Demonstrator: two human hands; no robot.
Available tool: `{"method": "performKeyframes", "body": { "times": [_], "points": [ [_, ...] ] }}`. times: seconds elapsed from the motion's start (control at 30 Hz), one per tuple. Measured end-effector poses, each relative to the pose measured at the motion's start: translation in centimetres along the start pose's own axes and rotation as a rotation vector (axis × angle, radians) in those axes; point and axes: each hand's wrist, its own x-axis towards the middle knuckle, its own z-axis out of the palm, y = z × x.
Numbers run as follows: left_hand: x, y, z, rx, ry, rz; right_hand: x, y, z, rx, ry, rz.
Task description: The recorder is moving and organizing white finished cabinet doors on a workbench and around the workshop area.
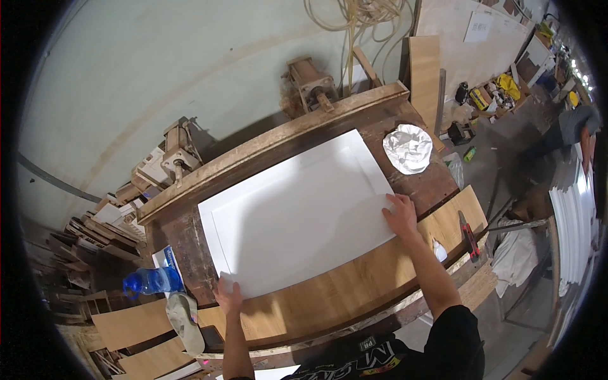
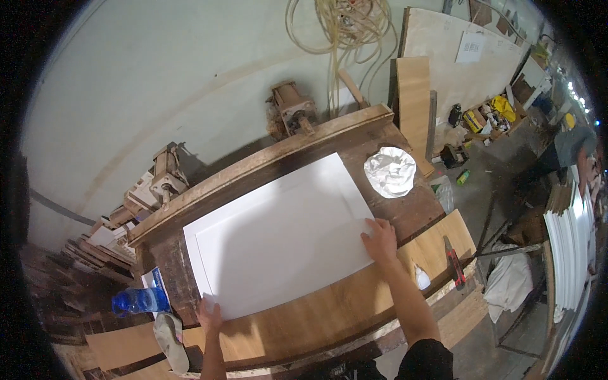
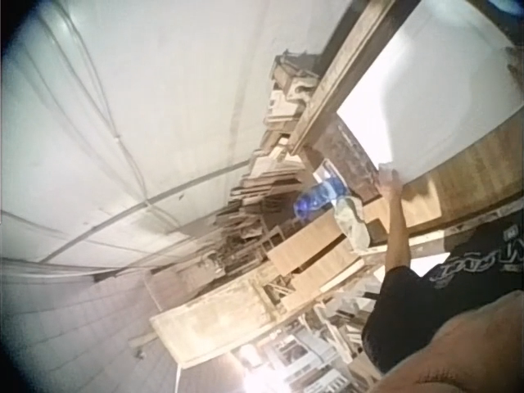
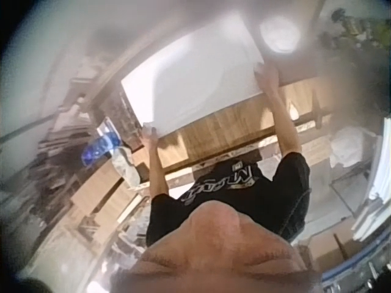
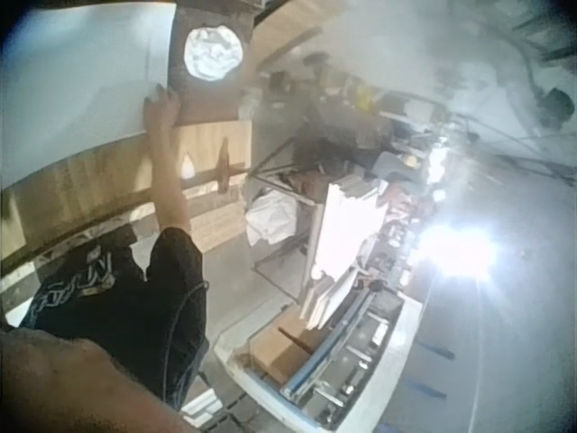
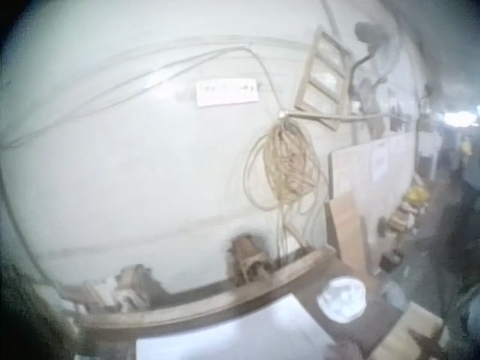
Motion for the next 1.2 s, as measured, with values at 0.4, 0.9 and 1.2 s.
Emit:
{"method": "performKeyframes", "body": {
  "times": [0.4, 0.9, 1.2],
  "points": [
    [9.7, 3.9, 1.5, 0.188, 0.159, 0.002, 8.2, -3.3, 4.7, 0.055, 0.128, -0.124],
    [8.9, 5.0, 1.7, 0.242, 0.339, 0.086, 6.7, -5.1, 5.9, 0.047, 0.391, -0.212],
    [8.7, 4.6, 1.6, 0.18, 0.318, 0.071, 6.3, -5.9, 5.9, -0.004, 0.319, -0.121]
  ]
}}
